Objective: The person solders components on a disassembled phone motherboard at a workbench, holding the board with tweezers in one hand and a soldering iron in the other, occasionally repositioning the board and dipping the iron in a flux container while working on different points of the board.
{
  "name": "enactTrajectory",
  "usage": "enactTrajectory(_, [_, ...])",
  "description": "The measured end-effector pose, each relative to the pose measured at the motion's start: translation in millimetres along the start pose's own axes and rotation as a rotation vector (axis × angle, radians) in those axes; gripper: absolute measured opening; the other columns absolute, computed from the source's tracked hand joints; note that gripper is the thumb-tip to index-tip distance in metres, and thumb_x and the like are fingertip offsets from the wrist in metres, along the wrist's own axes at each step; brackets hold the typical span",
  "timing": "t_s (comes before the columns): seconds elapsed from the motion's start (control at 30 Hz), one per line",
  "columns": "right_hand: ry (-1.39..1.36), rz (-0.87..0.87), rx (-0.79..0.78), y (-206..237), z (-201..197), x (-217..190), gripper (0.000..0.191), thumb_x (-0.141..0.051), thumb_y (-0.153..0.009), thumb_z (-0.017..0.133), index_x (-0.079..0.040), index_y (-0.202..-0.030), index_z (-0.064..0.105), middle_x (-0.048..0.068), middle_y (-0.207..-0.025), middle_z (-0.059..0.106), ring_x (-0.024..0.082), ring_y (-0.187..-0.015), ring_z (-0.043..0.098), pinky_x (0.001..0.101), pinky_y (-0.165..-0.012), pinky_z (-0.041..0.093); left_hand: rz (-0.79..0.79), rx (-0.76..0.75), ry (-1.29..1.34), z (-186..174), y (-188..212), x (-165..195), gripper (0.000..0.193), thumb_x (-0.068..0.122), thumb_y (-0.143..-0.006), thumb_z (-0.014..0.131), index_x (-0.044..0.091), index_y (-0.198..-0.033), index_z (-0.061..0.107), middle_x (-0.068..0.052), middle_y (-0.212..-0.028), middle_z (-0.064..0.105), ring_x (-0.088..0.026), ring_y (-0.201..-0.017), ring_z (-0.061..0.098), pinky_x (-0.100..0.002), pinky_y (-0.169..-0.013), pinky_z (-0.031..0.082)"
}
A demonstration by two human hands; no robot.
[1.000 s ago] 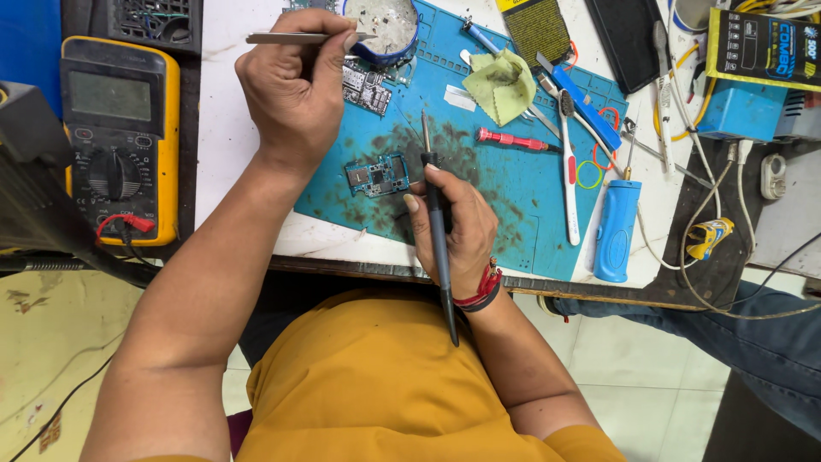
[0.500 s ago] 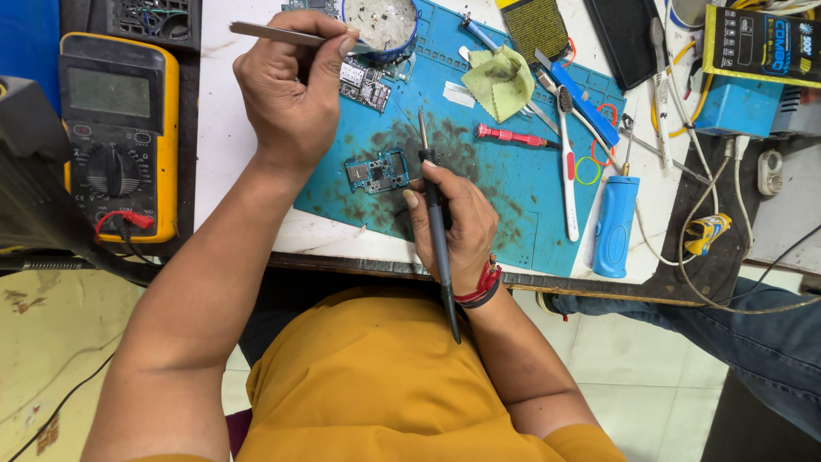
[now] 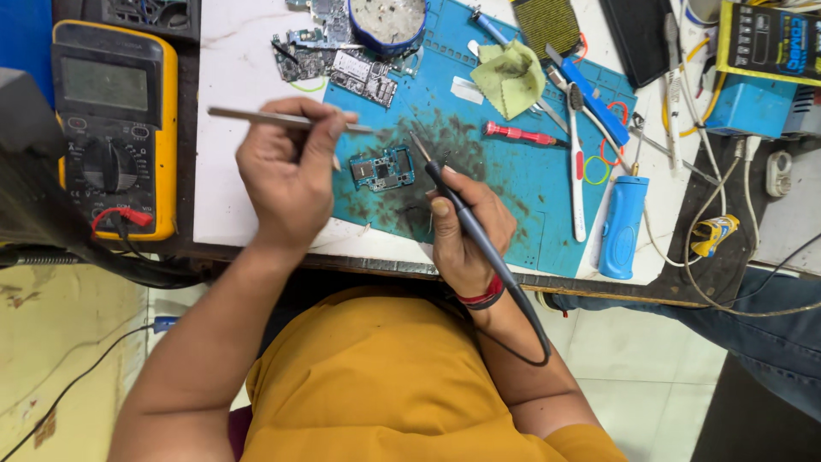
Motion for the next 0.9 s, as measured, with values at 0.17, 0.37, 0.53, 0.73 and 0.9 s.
enactTrajectory(0.17, [-0.016,0.006,-0.023,0,2,1,0.026,-0.023,-0.11,0.065,-0.001,-0.123,0.065,0.01,-0.092,0.074,0.018,-0.083,0.074,0.028,-0.076,0.055,-0.011,-0.046,-0.065,3,24,5,0.01,0.001,-0.108,0.068,-0.002,-0.115,0.061,-0.012,-0.104,0.076,-0.006,-0.081,0.067,-0.018,-0.069,0.052])
enactTrajectory(0.37, [-0.049,-0.006,-0.031,-1,5,2,0.022,-0.017,-0.109,0.064,0.001,-0.122,0.064,0.01,-0.089,0.073,0.016,-0.081,0.073,0.0243,-0.07,0.054,0.022,-0.039,-0.158,7,27,4,0.009,-0.001,-0.106,0.07,-0.004,-0.112,0.063,-0.012,-0.1,0.076,-0.011,-0.092,0.072,-0.022,-0.08,0.058])
enactTrajectory(0.53, [-0.055,0.021,-0.047,-2,5,4,0.017,-0.012,-0.107,0.063,0.002,-0.118,0.065,0.008,-0.083,0.072,0.014,-0.073,0.07,0.023,-0.065,0.052,0.073,-0.039,-0.247,9,26,6,0.009,-0.001,-0.106,0.07,-0.004,-0.11,0.063,-0.011,-0.097,0.075,-0.011,-0.088,0.073,-0.022,-0.077,0.058])
enactTrajectory(0.73, [-0.074,0.027,-0.06,-3,5,4,0.016,-0.011,-0.107,0.063,0.002,-0.117,0.065,0.008,-0.081,0.072,0.013,-0.072,0.069,0.0227,-0.064,0.052,0.059,-0.029,-0.24,7,25,6,0.009,0.0,-0.107,0.07,-0.003,-0.111,0.061,-0.01,-0.097,0.075,-0.01,-0.087,0.072,-0.019,-0.071,0.057])
enactTrajectory(0.9, [-0.049,0.009,-0.059,-2,5,3,0.015,-0.011,-0.107,0.063,0.002,-0.115,0.066,0.008,-0.081,0.072,0.014,-0.07,0.068,0.0232,-0.063,0.05,0.071,-0.017,-0.266,7,25,7,0.009,0.0,-0.108,0.069,-0.003,-0.112,0.061,-0.009,-0.096,0.074,-0.007,-0.081,0.07,-0.019,-0.07,0.056])
Point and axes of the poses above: each hand's wrist, its own y-axis away from the middle knuckle, its own z-axis out of the palm, x = y × z, the point moved 4 cm from there along -y, towards the middle knuckle
